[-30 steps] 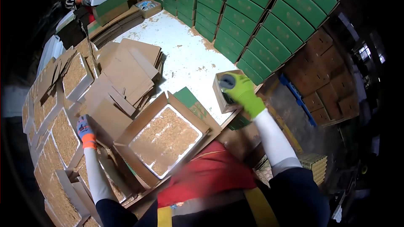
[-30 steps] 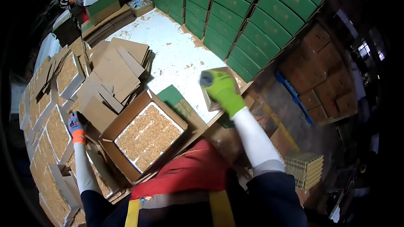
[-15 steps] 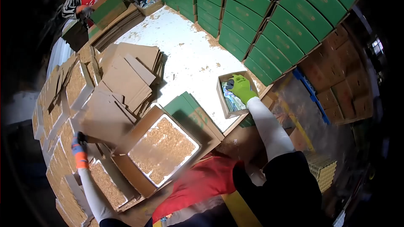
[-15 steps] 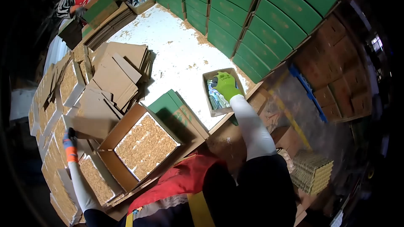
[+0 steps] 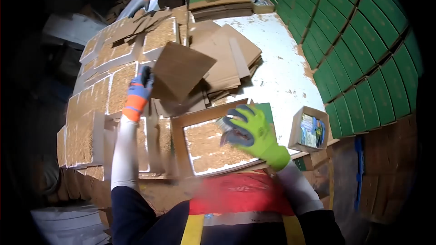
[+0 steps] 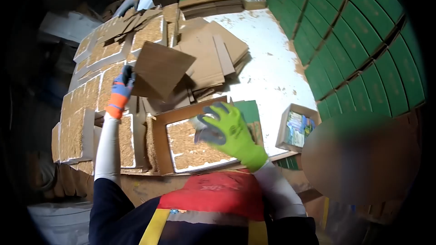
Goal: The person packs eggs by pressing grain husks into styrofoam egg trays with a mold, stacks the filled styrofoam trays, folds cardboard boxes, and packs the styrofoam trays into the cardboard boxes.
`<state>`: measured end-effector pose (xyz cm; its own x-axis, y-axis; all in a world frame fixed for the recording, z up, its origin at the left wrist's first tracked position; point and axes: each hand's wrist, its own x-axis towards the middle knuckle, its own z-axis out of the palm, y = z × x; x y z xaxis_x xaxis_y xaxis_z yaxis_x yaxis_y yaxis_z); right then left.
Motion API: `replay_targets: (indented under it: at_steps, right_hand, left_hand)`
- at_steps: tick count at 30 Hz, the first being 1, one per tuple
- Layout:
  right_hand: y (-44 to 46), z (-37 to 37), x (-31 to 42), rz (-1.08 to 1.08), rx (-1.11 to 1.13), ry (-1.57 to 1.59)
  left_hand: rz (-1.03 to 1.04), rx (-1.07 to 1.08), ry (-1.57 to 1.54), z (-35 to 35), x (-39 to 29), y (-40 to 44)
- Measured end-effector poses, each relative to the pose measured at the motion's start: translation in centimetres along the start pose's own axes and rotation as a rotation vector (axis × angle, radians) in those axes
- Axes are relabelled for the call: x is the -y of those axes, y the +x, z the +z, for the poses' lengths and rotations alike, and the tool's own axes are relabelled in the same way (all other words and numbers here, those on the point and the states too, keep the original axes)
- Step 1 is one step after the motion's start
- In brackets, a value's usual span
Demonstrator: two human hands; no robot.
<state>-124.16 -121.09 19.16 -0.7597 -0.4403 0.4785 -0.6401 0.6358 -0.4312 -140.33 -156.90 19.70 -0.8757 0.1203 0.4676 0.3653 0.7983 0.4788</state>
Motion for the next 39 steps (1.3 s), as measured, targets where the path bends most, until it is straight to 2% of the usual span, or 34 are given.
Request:
replay_targets:
  at_steps: [1,2,3,4,6,7,8,9,10,12,13,14,16,17,18,19,20,21,23,24,25,27,28,29,30,32,34,36,38,39]
  right_hand:
    - [0.7,0.7,0.8,0.031,-0.006,-0.012]
    - [1.2,0.3,1.2,0.134,-0.156,0.148]
    - [2.0,0.4,0.4,0.146,-0.305,0.125]
    - [3.3,0.2,-0.1,0.166,-0.448,0.109]
    - [6.7,-1.7,-0.5,0.064,-0.481,-0.025]
    - [8.2,-2.3,-1.1,0.037,-0.277,0.001]
    - [9.0,-1.8,-2.4,0.054,-0.023,0.337]
    - [8.6,-0.6,-4.0,0.17,-0.06,0.585]
    - [8.1,0.9,-6.0,0.29,-0.093,0.832]
    - [8.2,-1.3,-5.8,0.278,-0.135,0.871]
    - [7.5,-1.7,-6.6,0.31,-0.228,0.958]
    - [6.2,-2.3,-7.6,0.35,-0.331,1.043]
    - [4.5,-4.7,-9.5,0.331,-0.473,0.919]
    - [4.1,-6.4,-6.7,0.35,-0.44,0.864]
    - [4.8,-8.9,-1.8,0.241,-0.288,0.439]
    - [3.3,-8.1,-1.5,0.176,-0.205,0.7]
    - [3.1,-7.4,-0.9,0.018,-0.121,0.699]
    - [2.9,-6.8,-0.3,-0.139,-0.035,0.709]
    - [3.7,-4.2,1.1,-0.436,0.17,0.338]
    - [3.1,-1.9,0.0,-0.489,0.285,0.224]
    - [2.0,0.2,-2.1,-0.481,0.281,0.216]
    - [-0.5,4.4,-6.9,-0.59,0.608,-0.163]
    - [-1.0,5.7,-8.0,-0.576,0.607,-0.163]
    - [-1.3,6.7,-8.8,-0.396,0.621,0.192]
    - [-0.5,5.9,-7.8,-0.466,0.596,0.0]
    - [1.2,4.1,-5.7,-0.61,0.523,-0.387]
    - [5.1,-2.5,-1.3,-0.367,0.643,-0.495]
    - [3.6,-7.0,-3.1,-0.199,0.156,-0.302]
    - [0.7,-11.0,-4.5,0.063,0.015,-0.298]
    - [-1.7,-12.1,-6.3,0.211,0.001,-0.319]
  left_hand:
    - [0.015,0.007,0.022,-0.5,-2.0,-0.3]
    - [0.033,0.016,0.038,-1.0,-3.5,-0.8]
    - [0.131,-0.011,-0.183,-1.0,-3.5,-1.6]
    - [0.131,0.102,-0.203,-2.7,-6.0,-2.2]
    - [0.534,0.037,0.16,-3.4,-8.9,-1.9]
    - [0.562,0.109,0.091,-3.6,-10.3,-2.1]
    - [0.594,0.173,0.026,-4.1,-11.8,-1.9]
    - [0.462,0.304,-0.052,-4.9,-13.4,-1.7]
    - [0.462,0.293,-0.051,-5.1,-12.6,-1.5]
    - [0.448,0.407,0.136,-4.8,-8.4,-1.2]
    - [0.286,0.54,0.254,-3.9,-5.3,-1.6]
    - [0.346,0.523,0.231,-3.1,-1.7,-2.4]
    - [0.368,0.331,0.107,-2.2,3.9,-3.6]
    - [0.193,0.273,0.173,-2.8,4.3,-4.3]
    - [0.02,0.225,0.238,-3.4,4.6,-5.0]
    - [-0.114,0.114,-0.271,-0.2,11.9,-5.6]
    - [-0.162,0.053,-0.494,-0.8,9.9,-5.9]
    - [-0.201,0.096,-0.622,-1.6,8.1,-5.8]
    - [-0.257,0.197,-0.771,-2.6,4.6,-5.1]
    - [-0.259,0.207,-0.777,-3.0,2.0,-5.4]
    - [-0.114,0.229,-0.706,-3.3,-1.1,-6.0]
    - [0.252,0.33,-0.494,-3.9,-6.9,-7.0]
    - [0.468,0.411,-0.351,-4.0,-9.5,-7.6]
    - [0.521,0.663,-0.208,-3.3,-12.0,-8.2]
    - [0.57,0.907,-0.058,-2.5,-14.0,-8.9]
    - [0.638,1.062,0.24,0.2,-15.2,-11.2]
    - [0.46,1.093,0.358,2.7,-14.3,-12.9]
    - [0.421,1.071,0.551,3.9,-13.7,-14.2]
    - [0.322,0.997,0.638,4.7,-13.5,-15.2]
    - [0.306,1.03,0.532,4.5,-13.2,-14.9]
